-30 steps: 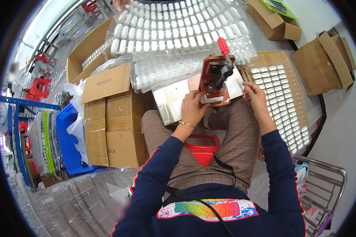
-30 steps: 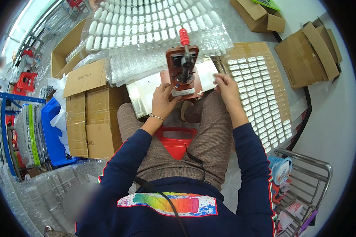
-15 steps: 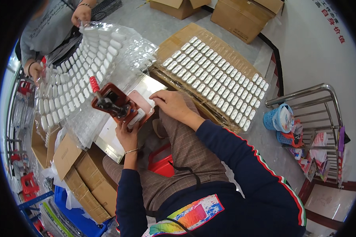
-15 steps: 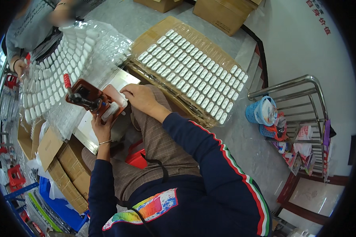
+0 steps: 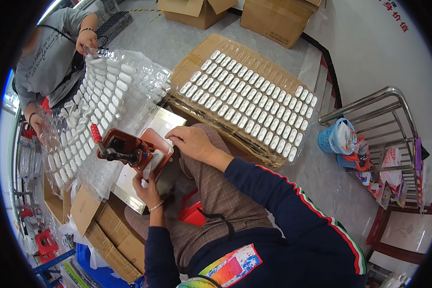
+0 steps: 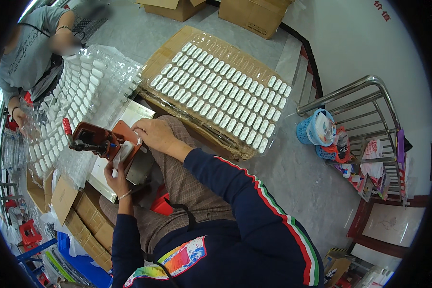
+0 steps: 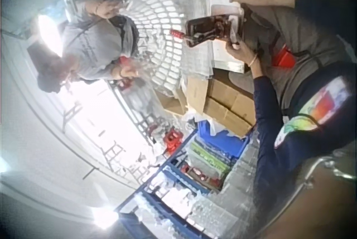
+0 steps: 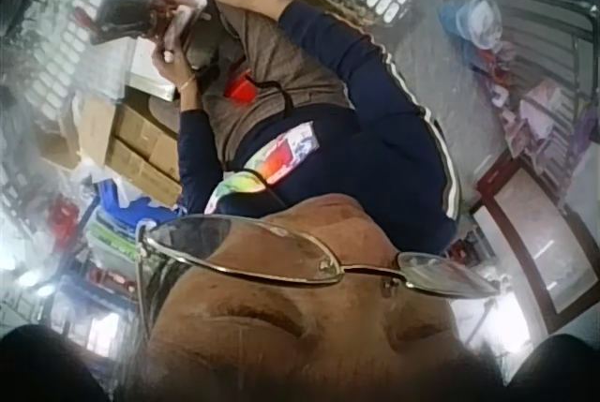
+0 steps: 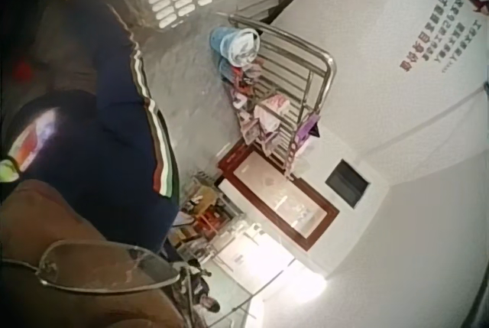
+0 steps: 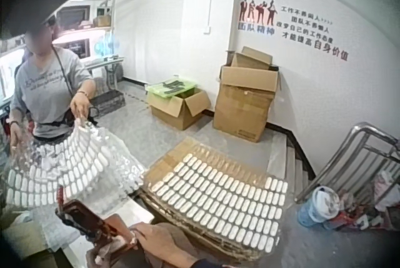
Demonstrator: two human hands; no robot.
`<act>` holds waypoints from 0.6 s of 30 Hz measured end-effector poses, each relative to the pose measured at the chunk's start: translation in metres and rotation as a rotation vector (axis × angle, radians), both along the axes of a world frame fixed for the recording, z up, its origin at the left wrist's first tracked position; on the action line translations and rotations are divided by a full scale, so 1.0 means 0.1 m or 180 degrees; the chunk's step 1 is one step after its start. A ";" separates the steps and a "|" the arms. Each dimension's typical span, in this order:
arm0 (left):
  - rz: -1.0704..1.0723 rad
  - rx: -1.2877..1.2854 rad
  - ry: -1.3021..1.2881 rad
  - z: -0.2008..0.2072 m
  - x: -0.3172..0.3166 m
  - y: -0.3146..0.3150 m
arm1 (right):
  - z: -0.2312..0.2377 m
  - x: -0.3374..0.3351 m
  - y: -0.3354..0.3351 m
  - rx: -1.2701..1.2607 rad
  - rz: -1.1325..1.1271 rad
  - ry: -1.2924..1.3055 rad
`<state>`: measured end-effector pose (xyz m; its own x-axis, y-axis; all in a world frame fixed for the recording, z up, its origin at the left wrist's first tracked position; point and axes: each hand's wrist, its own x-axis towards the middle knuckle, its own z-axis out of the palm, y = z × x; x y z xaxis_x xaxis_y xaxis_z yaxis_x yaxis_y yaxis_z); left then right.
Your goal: The person is inspecting, assembling, and organizing small white plastic components at a factory workbench using a manual press tool.
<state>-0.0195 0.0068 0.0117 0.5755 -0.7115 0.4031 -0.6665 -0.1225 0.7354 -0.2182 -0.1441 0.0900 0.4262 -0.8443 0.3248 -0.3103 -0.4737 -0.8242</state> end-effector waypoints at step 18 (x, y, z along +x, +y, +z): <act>-0.1424 -0.0069 0.2257 0.61 -0.76 -0.22 | 0.26 -0.47 0.17 0.0604 0.1631 -0.0366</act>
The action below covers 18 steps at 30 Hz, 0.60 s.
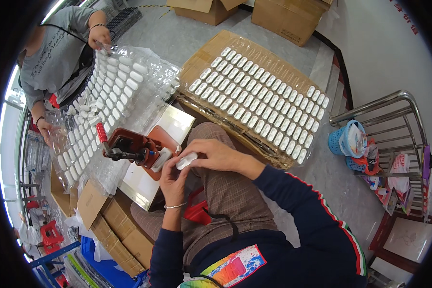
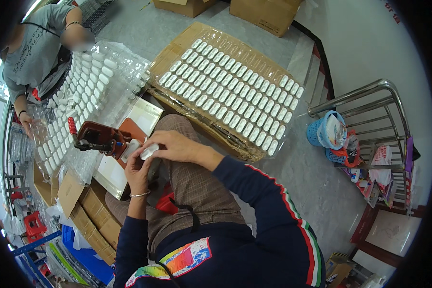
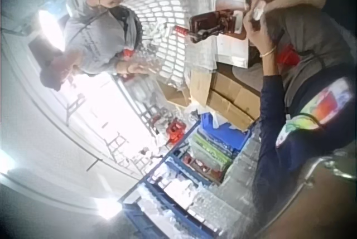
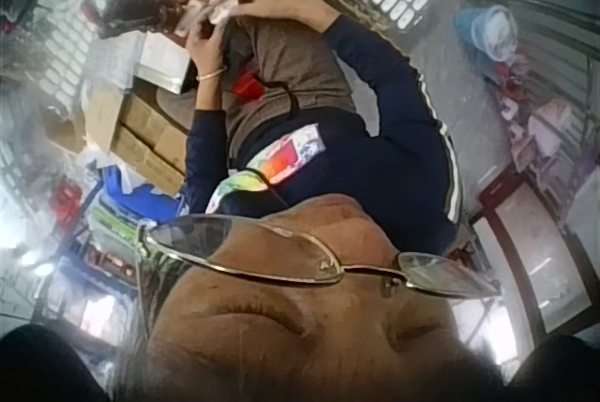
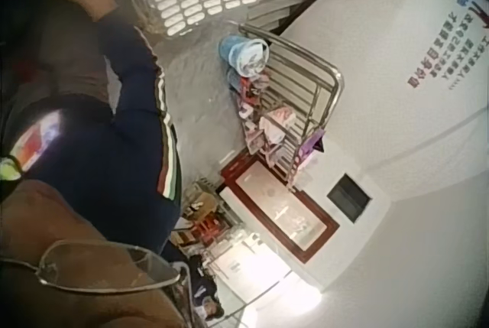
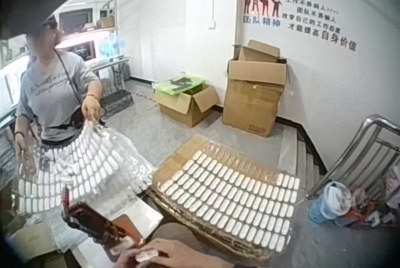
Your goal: The person is inspecting, assembling, and organizing small white plastic components at a factory workbench using a manual press tool.
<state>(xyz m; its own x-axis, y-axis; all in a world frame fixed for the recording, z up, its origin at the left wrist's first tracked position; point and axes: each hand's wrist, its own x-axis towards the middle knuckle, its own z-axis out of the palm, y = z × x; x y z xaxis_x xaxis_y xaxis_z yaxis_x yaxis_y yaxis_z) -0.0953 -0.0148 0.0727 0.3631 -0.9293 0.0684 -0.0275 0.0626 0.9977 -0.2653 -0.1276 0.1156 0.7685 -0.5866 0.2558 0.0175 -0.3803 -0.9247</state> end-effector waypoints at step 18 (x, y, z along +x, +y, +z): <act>-0.0757 0.0244 -0.0574 0.25 -0.58 -0.26 | -0.56 -1.29 -0.47 0.1082 -0.2286 -0.0428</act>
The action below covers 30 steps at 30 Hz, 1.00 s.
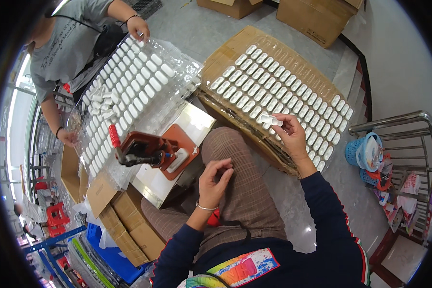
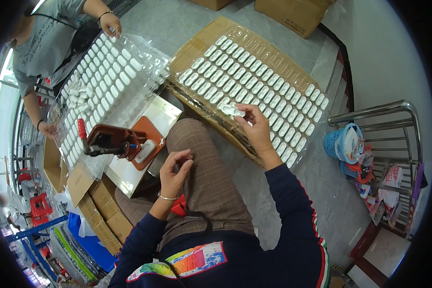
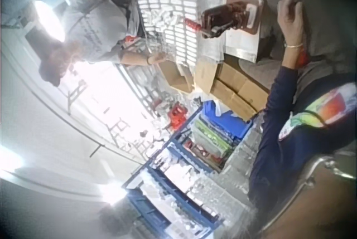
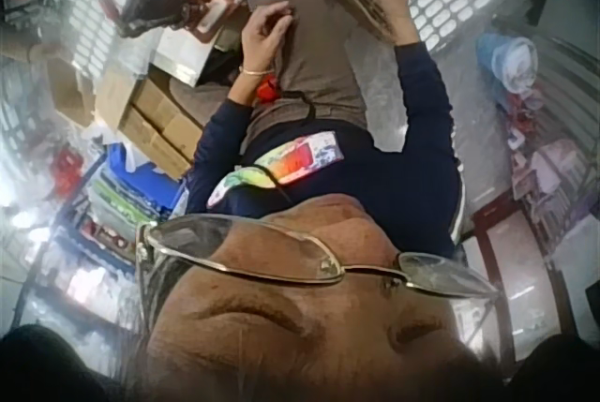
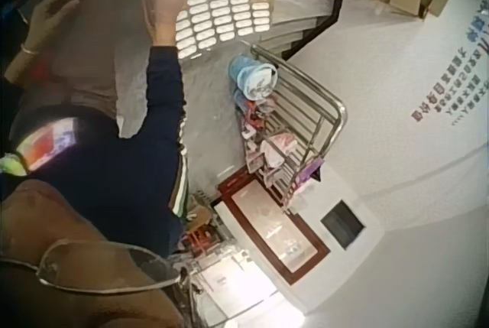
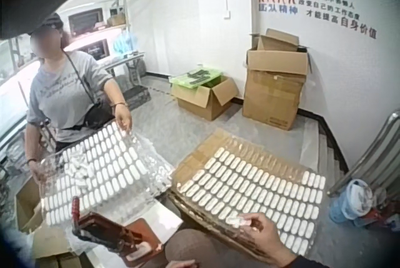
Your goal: The person is inspecting, assembling, and organizing small white plastic components at a factory workbench using a manual press tool.
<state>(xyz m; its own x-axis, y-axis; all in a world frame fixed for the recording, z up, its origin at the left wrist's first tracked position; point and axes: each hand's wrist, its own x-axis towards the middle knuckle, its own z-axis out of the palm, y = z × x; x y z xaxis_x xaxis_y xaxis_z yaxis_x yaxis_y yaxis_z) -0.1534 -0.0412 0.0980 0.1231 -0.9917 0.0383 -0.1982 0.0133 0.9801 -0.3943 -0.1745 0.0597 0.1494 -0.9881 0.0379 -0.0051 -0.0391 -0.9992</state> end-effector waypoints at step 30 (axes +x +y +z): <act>-0.0843 -0.1131 -0.1830 -0.10 -0.21 -0.15 | -1.16 -2.06 -1.52 0.0037 -0.2817 0.3484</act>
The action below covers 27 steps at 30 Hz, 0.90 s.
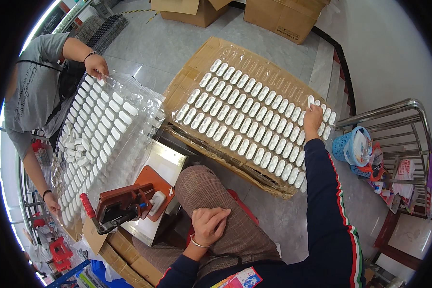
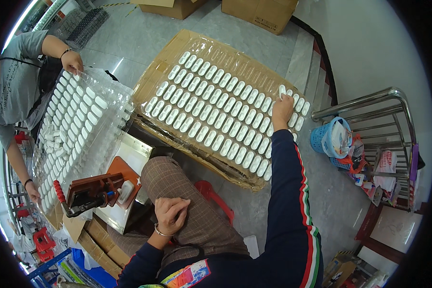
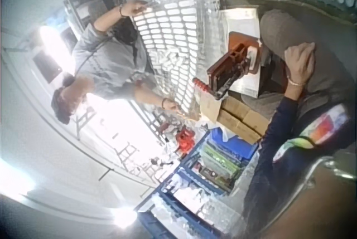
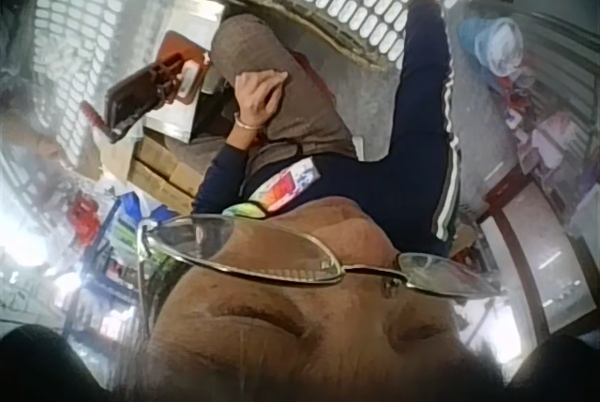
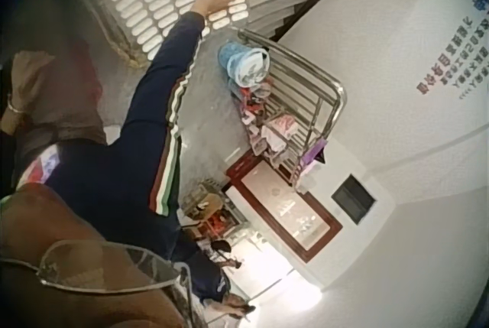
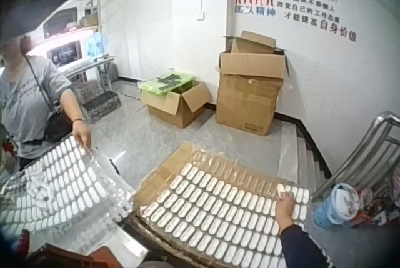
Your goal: The person is inspecting, assembling, and organizing small white plastic components at a factory workbench using a manual press tool.
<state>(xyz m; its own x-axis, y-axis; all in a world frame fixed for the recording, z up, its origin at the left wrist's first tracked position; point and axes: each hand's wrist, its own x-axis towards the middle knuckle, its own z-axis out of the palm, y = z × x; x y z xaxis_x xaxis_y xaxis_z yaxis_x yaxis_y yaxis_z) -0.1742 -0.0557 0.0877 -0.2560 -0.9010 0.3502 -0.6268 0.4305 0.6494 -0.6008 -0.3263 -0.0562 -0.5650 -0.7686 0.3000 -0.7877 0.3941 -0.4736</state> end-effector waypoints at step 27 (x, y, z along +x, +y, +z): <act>0.0074 -0.0105 -0.0078 0.02 0.00 0.04 | 0.11 0.57 0.28 -0.0135 0.0592 -0.0893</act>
<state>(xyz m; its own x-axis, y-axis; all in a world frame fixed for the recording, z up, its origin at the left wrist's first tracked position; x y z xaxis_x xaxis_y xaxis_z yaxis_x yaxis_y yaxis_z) -0.1740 -0.0520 0.0892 -0.2438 -0.8949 0.3737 -0.6524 0.4365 0.6195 -0.5440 -0.2984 -0.0455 -0.4812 -0.8566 0.1865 -0.6809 0.2312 -0.6949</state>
